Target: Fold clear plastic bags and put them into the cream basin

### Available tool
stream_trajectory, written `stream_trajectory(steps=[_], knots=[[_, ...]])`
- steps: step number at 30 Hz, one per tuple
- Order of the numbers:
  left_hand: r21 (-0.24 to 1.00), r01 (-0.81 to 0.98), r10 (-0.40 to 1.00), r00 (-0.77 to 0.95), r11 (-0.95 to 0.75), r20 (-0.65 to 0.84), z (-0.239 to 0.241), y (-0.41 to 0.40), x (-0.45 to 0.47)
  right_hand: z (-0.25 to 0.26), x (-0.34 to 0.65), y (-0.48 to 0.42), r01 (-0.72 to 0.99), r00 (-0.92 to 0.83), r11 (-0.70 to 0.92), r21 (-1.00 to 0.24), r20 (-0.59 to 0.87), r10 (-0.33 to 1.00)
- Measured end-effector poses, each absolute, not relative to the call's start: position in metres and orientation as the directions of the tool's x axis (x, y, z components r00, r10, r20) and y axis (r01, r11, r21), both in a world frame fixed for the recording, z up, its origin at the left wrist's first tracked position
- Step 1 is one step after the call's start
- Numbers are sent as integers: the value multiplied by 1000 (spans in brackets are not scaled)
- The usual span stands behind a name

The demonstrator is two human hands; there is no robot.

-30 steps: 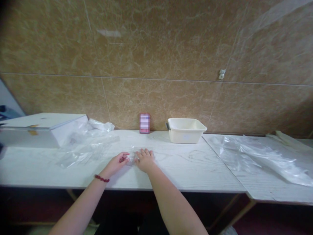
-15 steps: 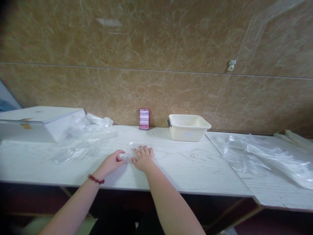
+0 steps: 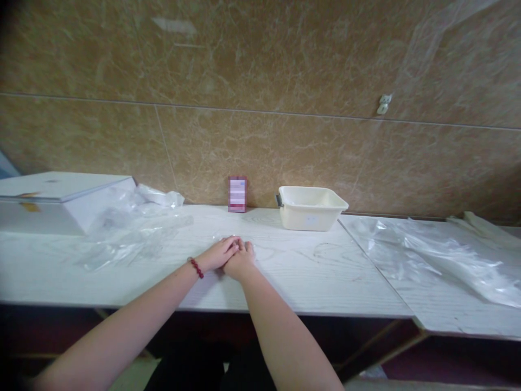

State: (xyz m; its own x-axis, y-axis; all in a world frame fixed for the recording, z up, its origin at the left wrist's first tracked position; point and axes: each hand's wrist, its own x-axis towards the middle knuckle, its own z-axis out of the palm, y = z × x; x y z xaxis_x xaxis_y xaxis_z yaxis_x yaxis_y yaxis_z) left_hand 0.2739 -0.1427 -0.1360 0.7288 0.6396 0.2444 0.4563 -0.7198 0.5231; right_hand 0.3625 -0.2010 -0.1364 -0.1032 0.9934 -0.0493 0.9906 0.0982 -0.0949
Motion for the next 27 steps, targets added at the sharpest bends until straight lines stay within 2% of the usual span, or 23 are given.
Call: stream_trajectory(steps=[7, 13, 17, 23, 27], knots=[[492, 529, 688, 690, -691, 225, -154, -133, 270, -142, 369, -198, 983, -121, 119, -141, -8, 993], [311, 656, 722, 665, -688, 193, -162, -131, 261, -145, 379, -203, 990, 8, 1, -142, 65, 998], [237, 717, 755, 631, -655, 179, -162, -129, 249, -145, 392, -208, 990, 41, -30, -140, 77, 996], [185, 773, 795, 587, -606, 153, -162, -127, 242, -142, 421, -216, 996, 18, -14, -90, 46, 999], [180, 786, 806, 569, -592, 164, -160, -127, 242, -131, 435, -230, 996, 25, -12, -92, 134, 991]])
